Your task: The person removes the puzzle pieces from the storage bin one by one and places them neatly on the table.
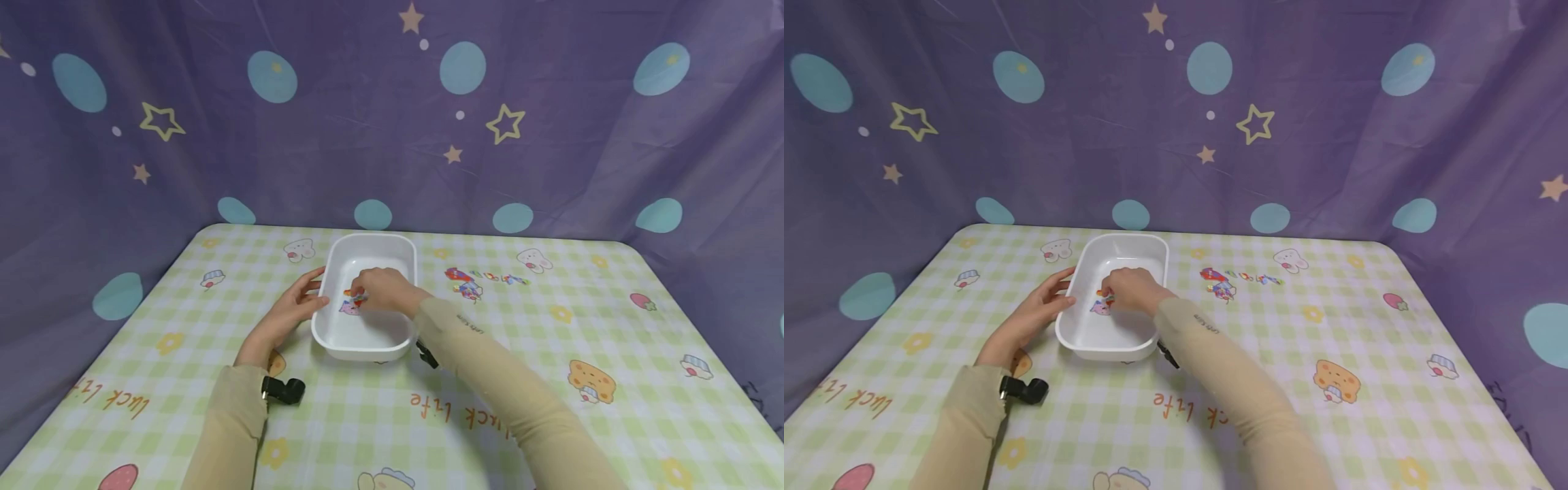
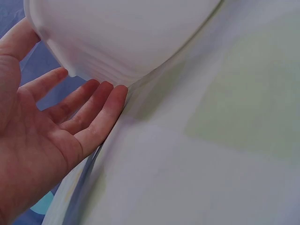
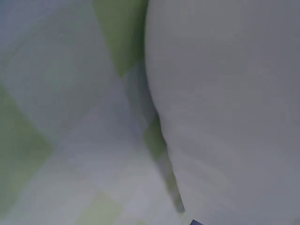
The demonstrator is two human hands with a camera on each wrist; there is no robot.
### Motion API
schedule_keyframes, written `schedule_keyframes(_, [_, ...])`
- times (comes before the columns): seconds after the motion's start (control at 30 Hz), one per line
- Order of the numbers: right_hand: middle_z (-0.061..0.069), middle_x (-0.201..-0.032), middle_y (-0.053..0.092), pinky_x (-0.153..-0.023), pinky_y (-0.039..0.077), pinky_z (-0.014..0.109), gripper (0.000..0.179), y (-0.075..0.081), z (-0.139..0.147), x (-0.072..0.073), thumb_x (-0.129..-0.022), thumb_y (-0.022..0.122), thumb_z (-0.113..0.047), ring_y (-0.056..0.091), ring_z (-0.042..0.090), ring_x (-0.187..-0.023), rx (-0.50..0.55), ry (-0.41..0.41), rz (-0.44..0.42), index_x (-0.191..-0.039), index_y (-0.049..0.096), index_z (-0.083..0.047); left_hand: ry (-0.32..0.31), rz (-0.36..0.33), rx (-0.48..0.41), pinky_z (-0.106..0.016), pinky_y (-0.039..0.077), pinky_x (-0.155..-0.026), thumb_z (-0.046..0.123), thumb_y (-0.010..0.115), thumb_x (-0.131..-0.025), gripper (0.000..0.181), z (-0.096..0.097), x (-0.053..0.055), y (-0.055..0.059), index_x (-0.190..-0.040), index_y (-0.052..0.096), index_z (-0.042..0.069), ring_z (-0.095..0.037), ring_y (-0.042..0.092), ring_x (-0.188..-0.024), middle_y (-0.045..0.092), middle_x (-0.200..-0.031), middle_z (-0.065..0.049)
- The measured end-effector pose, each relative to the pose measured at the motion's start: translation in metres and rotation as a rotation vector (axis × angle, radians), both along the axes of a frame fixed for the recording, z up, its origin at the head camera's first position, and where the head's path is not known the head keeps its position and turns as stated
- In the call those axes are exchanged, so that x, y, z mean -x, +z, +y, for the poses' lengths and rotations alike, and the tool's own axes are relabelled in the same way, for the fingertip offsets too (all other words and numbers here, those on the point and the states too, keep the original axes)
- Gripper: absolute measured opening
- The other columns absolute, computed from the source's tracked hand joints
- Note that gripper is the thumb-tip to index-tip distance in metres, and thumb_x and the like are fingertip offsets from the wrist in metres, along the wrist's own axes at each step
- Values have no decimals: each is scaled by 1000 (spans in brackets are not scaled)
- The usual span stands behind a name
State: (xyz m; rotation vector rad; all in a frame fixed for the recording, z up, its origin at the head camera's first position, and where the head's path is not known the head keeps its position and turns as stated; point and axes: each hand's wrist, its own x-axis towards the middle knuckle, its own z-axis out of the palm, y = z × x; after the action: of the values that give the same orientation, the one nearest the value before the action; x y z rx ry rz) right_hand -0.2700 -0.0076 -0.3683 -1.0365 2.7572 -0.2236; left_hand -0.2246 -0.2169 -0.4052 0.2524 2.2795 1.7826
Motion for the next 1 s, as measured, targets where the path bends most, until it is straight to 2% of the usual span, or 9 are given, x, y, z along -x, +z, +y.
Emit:
schedule_keyframes(0.3, [-8,-103,60,-81,45,28,19,-6,0,1,-80,69,-23,55,8,-94,-8,6,-9,-99,68,-23,0,4,4,-36,47,-85,22,57,-90,64,1,0,0,-144,24,27,-33,44,-117,35,-138,-16])
schedule_keyframes(0.6, [-10,-87,58,-73,43,24,16,-5,-1,3,-75,72,-20,52,7,-82,4,12,-59,-91,68,-22,-3,12,7,-36,48,-84,28,60,-88,67,0,0,-1,-144,24,28,-32,44,-116,35,-137,-15])
schedule_keyframes(1.0, [-10,-82,59,-73,43,23,16,-6,1,5,-75,72,-26,53,7,-79,-12,-32,-104,-88,65,-21,5,-1,1,-34,49,-81,18,56,-90,64,1,1,-1,-145,23,24,-31,46,-114,33,-138,-19])
